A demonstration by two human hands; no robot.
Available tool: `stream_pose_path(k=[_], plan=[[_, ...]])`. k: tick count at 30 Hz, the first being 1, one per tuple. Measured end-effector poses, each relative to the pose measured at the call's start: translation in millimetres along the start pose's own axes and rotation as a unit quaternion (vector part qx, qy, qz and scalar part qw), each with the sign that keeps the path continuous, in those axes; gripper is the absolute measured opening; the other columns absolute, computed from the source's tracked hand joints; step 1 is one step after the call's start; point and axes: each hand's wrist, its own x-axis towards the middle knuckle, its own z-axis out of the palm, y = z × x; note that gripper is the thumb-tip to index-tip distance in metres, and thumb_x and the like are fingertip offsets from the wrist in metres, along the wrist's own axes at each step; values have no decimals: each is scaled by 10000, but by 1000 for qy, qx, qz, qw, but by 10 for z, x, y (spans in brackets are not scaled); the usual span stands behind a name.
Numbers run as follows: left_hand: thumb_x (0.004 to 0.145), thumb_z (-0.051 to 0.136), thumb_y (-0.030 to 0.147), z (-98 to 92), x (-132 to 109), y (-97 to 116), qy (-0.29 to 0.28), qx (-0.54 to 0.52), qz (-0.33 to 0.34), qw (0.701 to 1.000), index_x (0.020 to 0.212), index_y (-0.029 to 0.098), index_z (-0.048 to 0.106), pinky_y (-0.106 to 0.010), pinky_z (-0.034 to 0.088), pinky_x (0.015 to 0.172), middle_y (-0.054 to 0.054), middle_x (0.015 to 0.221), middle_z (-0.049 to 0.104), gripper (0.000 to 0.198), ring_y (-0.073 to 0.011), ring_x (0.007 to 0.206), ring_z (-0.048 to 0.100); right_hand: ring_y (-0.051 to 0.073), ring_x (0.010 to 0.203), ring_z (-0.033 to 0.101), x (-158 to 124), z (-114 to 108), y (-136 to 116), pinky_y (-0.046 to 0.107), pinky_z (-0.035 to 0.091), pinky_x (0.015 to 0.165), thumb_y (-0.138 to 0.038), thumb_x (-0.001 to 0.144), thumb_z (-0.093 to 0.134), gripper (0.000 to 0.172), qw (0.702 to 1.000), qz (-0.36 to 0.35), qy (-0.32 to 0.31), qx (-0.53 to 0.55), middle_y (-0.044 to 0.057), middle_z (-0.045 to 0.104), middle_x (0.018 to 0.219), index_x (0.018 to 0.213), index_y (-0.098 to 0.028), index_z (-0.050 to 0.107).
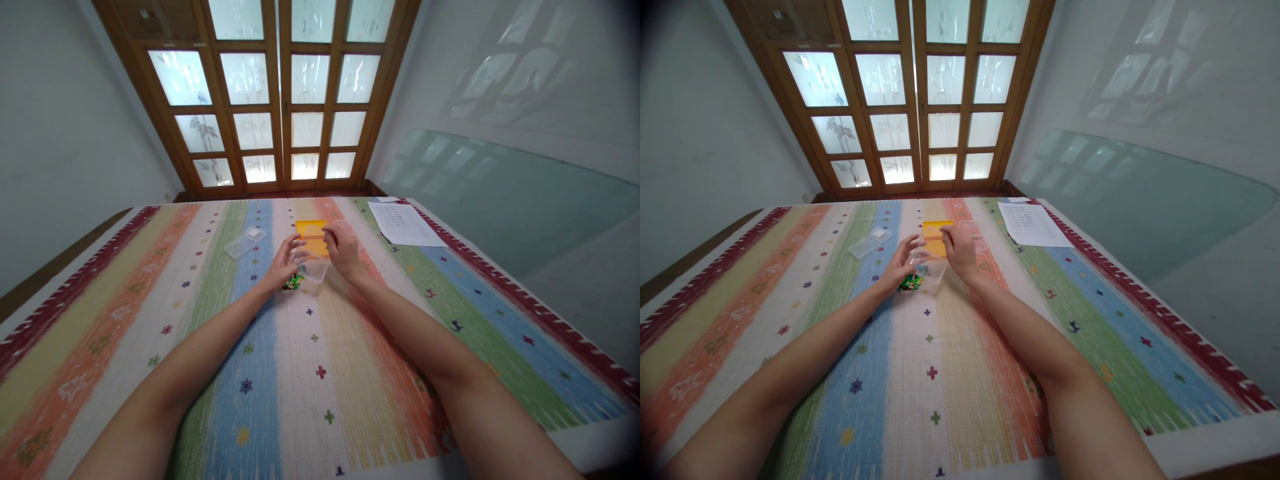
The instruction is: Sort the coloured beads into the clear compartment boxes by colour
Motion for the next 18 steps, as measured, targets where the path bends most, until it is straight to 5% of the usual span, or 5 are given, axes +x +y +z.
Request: stream_pose_path(k=[5, 10, 14, 18], plan=[[884, 661, 346, -11, 12, 47, -9, -32, -42, 999, 1364, 258, 615, -496, 523, 1117, -110, 1491, 576, 490, -287, 1284, 638, 175, 661, 629, 61, 27, 25, 292, 494, 611, -475, 1025, 495, 296, 983, 128, -49, 122, 17, 683, 818, 1029, -233, 667], [797, 635, 267, -78, 38, -100, 0, -51, -62, 997, 1382, 239, 651, -486, 556, 1069, -109, 1459, 629, 586, -304, 1293, 639, 162, 637, 627, 64, 66, 108, 268, 507, 577, -603, 967, 555, 389, 949, 211, -102, 211, 13, 669, 770, 907, -225, 623], [757, 580, 239, -295, 118, -266, 75, -28, -64, 995, 1389, 220, 635, -472, 552, 1071, -105, 1383, 669, 635, -260, 1202, 687, 167, 728, 675, 46, 76, 111, 262, 539, 616, -695, 981, 501, 473, 950, 206, -33, 232, 40, 702, 895, 1022, -240, 625], [775, 603, 266, -685, 197, -429, 192, 39, -72, 978, 1356, 189, 630, -450, 538, 1070, -112, 1329, 685, 587, -236, 1141, 695, 160, 705, 666, 45, 86, 124, 262, 535, 589, -718, 969, 514, 501, 949, 207, -38, 235, 52, 705, 935, 1035, -234, 626]])
